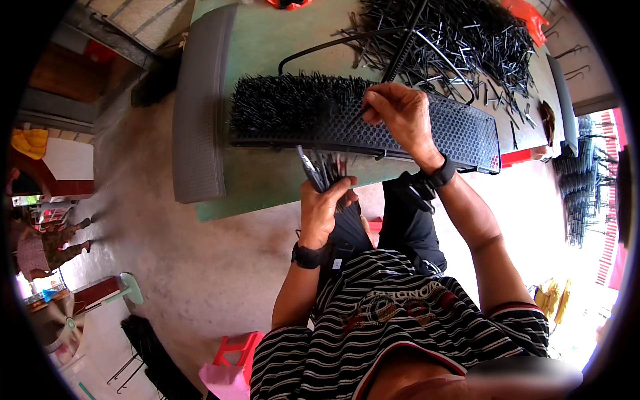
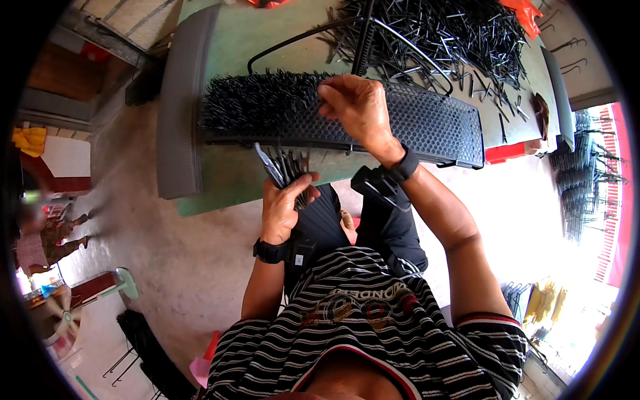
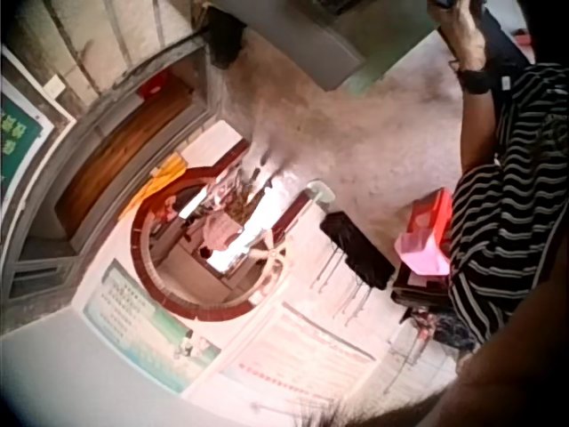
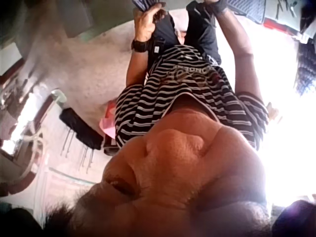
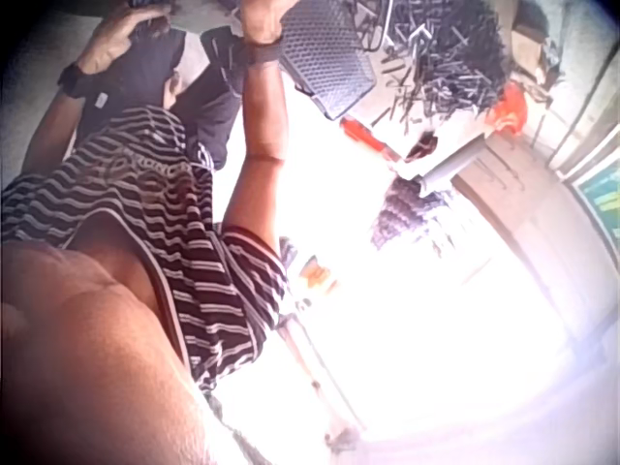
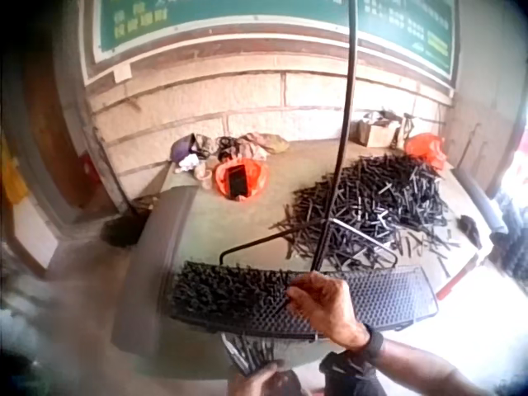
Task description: The person sits at a table and inserts black metal hooks into the holes of a perforated plastic hanger base. They pick up hooks from a pile on the table and push them into the base one by one using their hands.
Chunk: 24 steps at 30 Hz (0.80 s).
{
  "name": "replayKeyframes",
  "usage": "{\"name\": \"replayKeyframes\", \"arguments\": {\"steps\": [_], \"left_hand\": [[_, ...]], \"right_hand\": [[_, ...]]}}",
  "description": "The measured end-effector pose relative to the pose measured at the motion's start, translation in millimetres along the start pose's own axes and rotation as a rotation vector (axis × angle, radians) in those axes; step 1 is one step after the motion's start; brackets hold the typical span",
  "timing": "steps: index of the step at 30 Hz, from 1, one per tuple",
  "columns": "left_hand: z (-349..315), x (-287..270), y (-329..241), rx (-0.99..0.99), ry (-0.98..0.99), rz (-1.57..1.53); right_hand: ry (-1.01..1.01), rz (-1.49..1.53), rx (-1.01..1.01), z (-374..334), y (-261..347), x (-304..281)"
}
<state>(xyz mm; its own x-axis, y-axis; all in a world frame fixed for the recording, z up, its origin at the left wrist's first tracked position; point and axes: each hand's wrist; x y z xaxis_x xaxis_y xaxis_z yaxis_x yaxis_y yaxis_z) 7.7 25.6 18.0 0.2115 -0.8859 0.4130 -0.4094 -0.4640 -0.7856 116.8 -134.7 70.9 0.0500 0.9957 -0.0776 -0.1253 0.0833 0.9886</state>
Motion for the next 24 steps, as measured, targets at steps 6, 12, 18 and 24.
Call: {"name": "replayKeyframes", "arguments": {"steps": [6, 12, 18, 24], "left_hand": [[10.2, -0.7, -1.9, -0.029, -0.118, -0.188], [11.4, -2.2, -3.5, -0.01, -0.18, -0.188], [10.2, -3.9, -6.3, 0.012, -0.181, -0.242], [8.8, -0.9, -9.5, -0.006, -0.166, -0.232]], "right_hand": [[-0.042, -0.194, -0.252, 1.5, -9.4, 24.0], [-0.002, -0.315, -0.309, 5.5, -18.8, 33.5], [0.139, -0.622, -0.611, 16.5, -29.4, 33.8], [0.15, -0.667, -0.418, 6.8, -12.1, 31.7]]}}
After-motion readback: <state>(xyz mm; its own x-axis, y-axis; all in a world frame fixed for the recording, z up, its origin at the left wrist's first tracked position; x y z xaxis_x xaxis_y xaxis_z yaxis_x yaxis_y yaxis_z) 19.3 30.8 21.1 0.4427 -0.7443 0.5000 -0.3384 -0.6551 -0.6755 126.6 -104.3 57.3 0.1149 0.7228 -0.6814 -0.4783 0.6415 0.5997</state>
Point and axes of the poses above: each hand's wrist, its own z-axis towards the middle knuckle, its own x-axis out of the palm, y = z × x, and after that the axes turned 4 degrees about -y, right-handed
